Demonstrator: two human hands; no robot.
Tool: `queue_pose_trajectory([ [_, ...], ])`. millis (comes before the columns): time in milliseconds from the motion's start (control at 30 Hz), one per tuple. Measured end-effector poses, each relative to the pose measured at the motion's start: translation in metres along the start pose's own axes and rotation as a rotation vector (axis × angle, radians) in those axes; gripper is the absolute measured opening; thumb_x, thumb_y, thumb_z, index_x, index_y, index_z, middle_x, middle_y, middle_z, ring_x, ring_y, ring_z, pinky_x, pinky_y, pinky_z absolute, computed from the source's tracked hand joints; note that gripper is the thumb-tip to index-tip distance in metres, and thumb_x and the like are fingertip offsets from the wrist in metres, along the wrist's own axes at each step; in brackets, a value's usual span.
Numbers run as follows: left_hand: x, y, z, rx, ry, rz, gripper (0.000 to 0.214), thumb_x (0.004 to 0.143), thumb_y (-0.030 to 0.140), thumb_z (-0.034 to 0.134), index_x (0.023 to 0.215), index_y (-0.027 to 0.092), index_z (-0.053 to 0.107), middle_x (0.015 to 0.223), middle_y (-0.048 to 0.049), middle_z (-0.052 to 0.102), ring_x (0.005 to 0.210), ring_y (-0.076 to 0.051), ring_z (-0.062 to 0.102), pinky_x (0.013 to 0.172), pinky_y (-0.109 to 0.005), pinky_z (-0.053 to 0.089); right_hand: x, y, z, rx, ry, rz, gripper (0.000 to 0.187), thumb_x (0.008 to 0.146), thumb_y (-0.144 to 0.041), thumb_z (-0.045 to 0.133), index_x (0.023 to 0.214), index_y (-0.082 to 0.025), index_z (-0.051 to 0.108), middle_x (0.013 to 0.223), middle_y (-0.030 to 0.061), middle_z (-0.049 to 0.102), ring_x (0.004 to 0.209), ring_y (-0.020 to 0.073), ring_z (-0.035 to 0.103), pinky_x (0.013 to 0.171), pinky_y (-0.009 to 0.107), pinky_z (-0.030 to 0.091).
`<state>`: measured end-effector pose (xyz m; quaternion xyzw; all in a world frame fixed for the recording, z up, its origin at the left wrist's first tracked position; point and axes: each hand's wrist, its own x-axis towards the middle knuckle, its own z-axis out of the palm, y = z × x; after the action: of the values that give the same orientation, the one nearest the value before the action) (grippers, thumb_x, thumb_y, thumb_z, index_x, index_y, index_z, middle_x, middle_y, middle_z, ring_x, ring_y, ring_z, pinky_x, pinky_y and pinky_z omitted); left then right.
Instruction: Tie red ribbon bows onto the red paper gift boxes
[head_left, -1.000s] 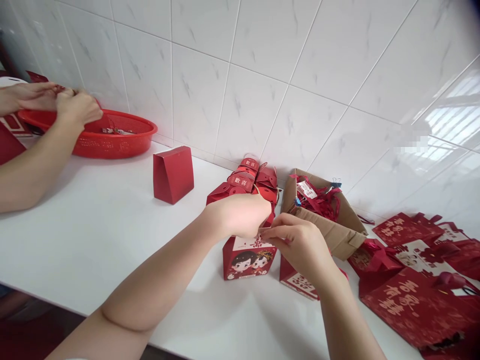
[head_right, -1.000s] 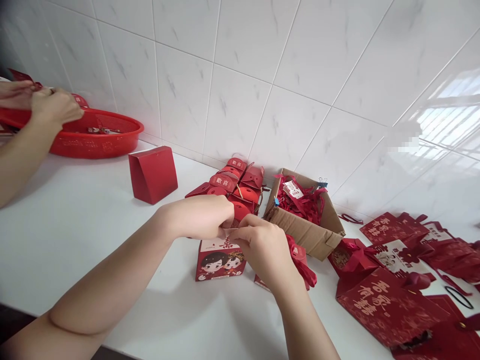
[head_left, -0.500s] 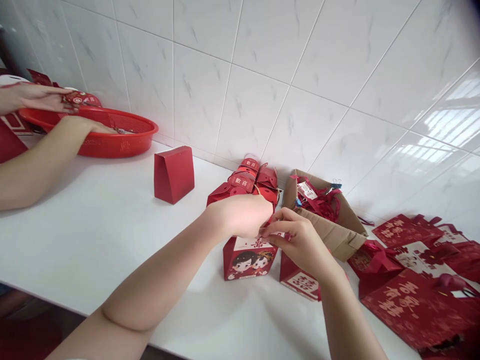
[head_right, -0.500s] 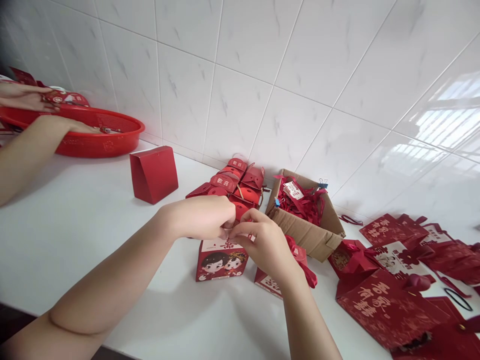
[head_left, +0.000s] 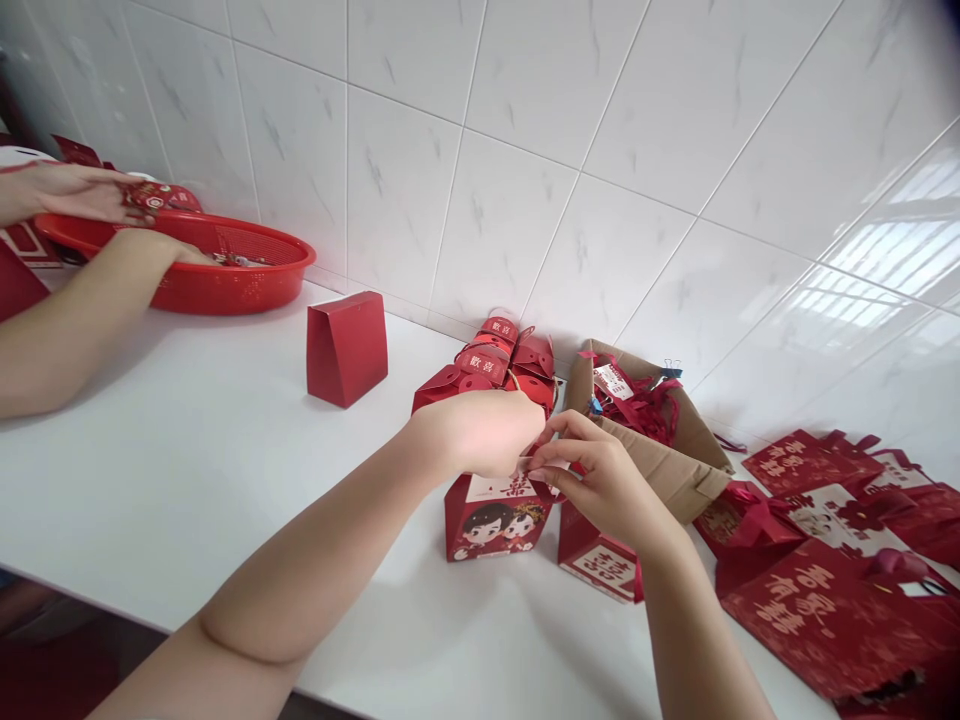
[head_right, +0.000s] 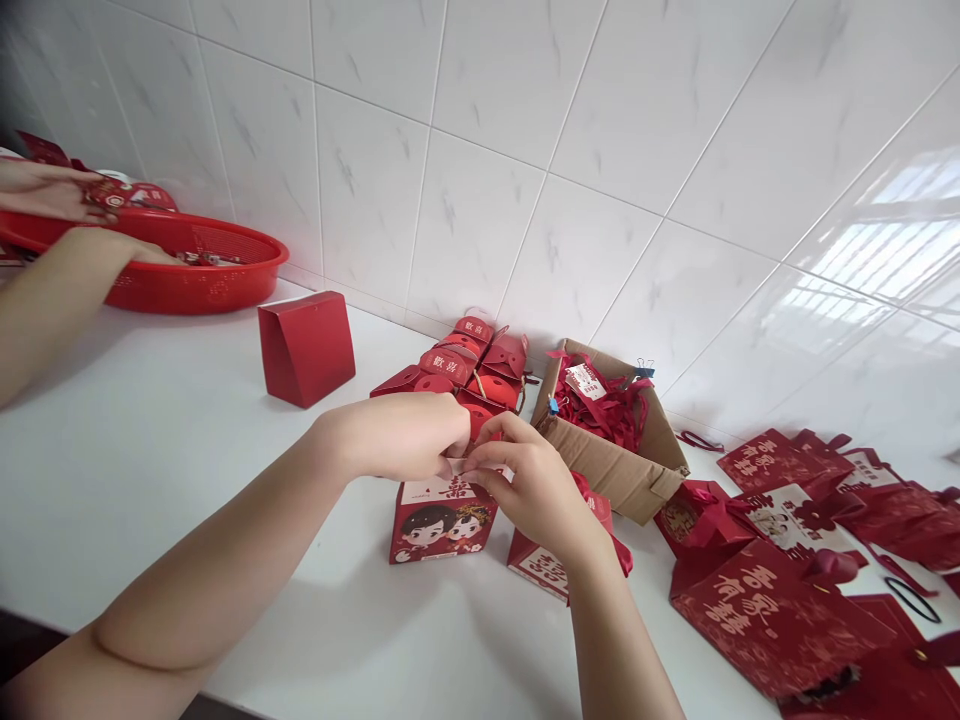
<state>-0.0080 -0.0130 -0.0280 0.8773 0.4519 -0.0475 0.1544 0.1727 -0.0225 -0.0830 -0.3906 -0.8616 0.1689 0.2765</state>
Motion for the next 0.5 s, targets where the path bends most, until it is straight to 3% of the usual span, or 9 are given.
queue_pose_trajectory([
  [233,0.0012,-0.0012,0.0002,0.031,0.023,-0.016,0.027,0.068,0.006,0.049,0.054,0.019,0.03,0.046,0.0043,0.024,0.038,-0.009,0.019,0.04,-0.029,0.017,0.003,0.0022,0.0045,-0.114,0.098,-0.09,0.012,0.086,-0.013,0.057,0.084,-0.022,0.063,0.095,0.0046,0.062,0.089,0.019,0.056,0.076,0.032,0.048],
  [367,0.0014,-0.0005,-0.0012,0.034,0.013,-0.015,0.023,0.069,0.007,0.048,0.054,0.019,0.034,0.043,0.0042,0.028,0.035,-0.009,0.024,0.039,-0.028,0.02,0.0049,0.0075,0.0073,-0.129,0.091,-0.04,0.006,0.086,-0.019,0.058,0.092,-0.021,0.057,0.09,0.0041,0.064,0.086,0.0195,0.057,0.074,0.032,0.048],
  [500,0.0033,0.001,0.0001,0.05,0.037,-0.012,0.023,0.071,0.011,0.049,0.054,0.02,0.035,0.043,0.0037,0.031,0.035,-0.01,0.027,0.039,-0.028,0.021,0.0066,0.0086,0.0073,-0.106,0.062,-0.03,0.003,0.086,-0.02,0.058,0.088,-0.021,0.061,0.083,0.0022,0.066,0.075,0.017,0.059,0.07,0.031,0.047],
])
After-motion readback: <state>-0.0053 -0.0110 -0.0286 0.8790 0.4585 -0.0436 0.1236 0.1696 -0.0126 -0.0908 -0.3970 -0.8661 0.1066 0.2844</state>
